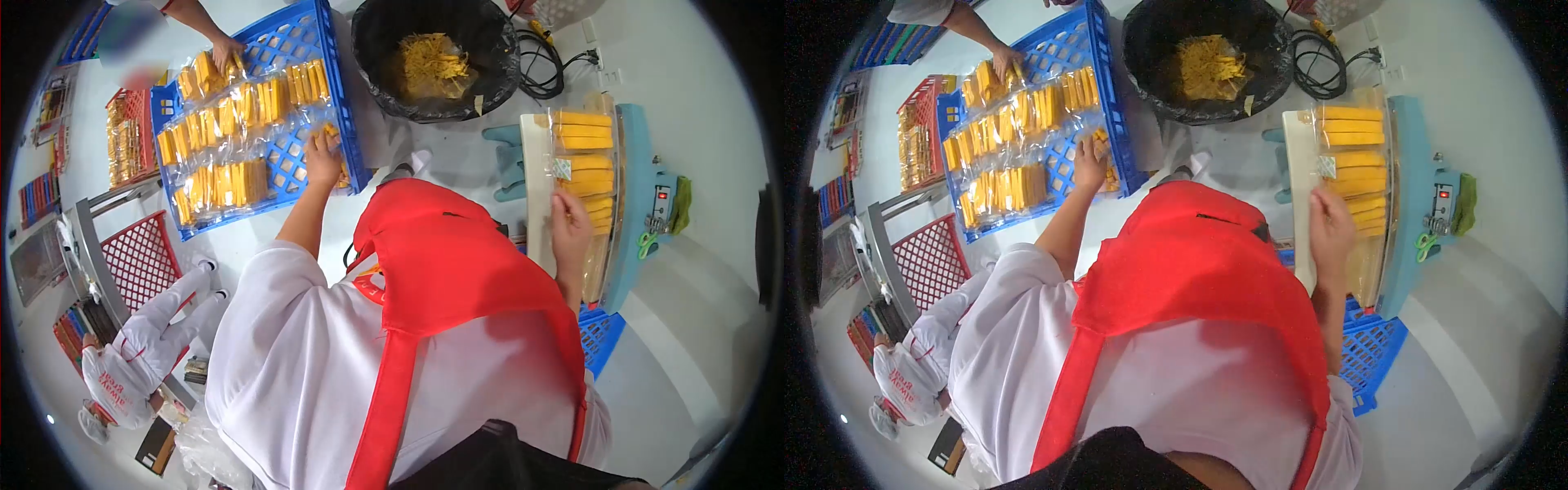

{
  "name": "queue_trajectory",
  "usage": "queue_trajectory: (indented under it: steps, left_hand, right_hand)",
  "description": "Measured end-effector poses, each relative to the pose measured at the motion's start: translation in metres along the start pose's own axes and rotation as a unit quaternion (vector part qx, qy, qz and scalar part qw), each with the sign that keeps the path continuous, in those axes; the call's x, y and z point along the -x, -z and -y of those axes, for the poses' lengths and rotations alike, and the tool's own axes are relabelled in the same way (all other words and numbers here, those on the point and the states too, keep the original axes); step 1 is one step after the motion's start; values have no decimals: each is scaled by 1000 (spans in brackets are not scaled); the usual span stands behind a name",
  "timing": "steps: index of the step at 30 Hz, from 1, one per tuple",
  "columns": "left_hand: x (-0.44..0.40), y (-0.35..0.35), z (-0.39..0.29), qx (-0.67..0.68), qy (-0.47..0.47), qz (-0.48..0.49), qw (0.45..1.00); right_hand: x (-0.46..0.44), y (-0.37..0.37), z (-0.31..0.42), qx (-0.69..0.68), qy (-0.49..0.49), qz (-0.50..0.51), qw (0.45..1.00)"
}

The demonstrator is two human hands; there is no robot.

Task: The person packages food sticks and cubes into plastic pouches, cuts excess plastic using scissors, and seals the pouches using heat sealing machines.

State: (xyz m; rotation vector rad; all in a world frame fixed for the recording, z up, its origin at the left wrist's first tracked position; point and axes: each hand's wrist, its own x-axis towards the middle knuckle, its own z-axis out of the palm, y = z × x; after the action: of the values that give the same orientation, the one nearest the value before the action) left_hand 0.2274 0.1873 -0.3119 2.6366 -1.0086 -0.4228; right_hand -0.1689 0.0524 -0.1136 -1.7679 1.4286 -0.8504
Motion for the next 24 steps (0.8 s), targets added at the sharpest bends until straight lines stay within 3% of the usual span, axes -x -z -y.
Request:
queue_trajectory:
  steps: [2,4,6,7,10,15,18,22,24]
  left_hand:
    - [-10,4,-7,-94,-94,57,989]
    - [-23,-1,-7,-147,-111,73,980]
    - [-34,3,-13,-278,-27,172,945]
    - [-36,17,-26,-277,16,182,943]
    - [-49,12,-2,-271,48,149,950]
    - [-68,37,56,-280,-61,103,953]
    - [-71,100,38,-245,-107,43,963]
    - [-56,194,-59,-105,-225,33,968]
    - [-39,235,-124,77,-276,59,956]
  right_hand:
    - [0,-4,-2,-4,19,36,999]
    - [-1,-5,5,18,19,86,996]
    - [-3,-4,5,21,7,84,996]
    - [-3,-4,5,19,-7,84,996]
    - [-4,-4,3,-26,-16,71,997]
    - [1,-8,-1,-45,-33,88,995]
    - [-3,-8,0,-78,-48,102,991]
    - [-23,-12,3,-104,-33,147,983]
    - [-46,-22,16,-144,-43,195,969]
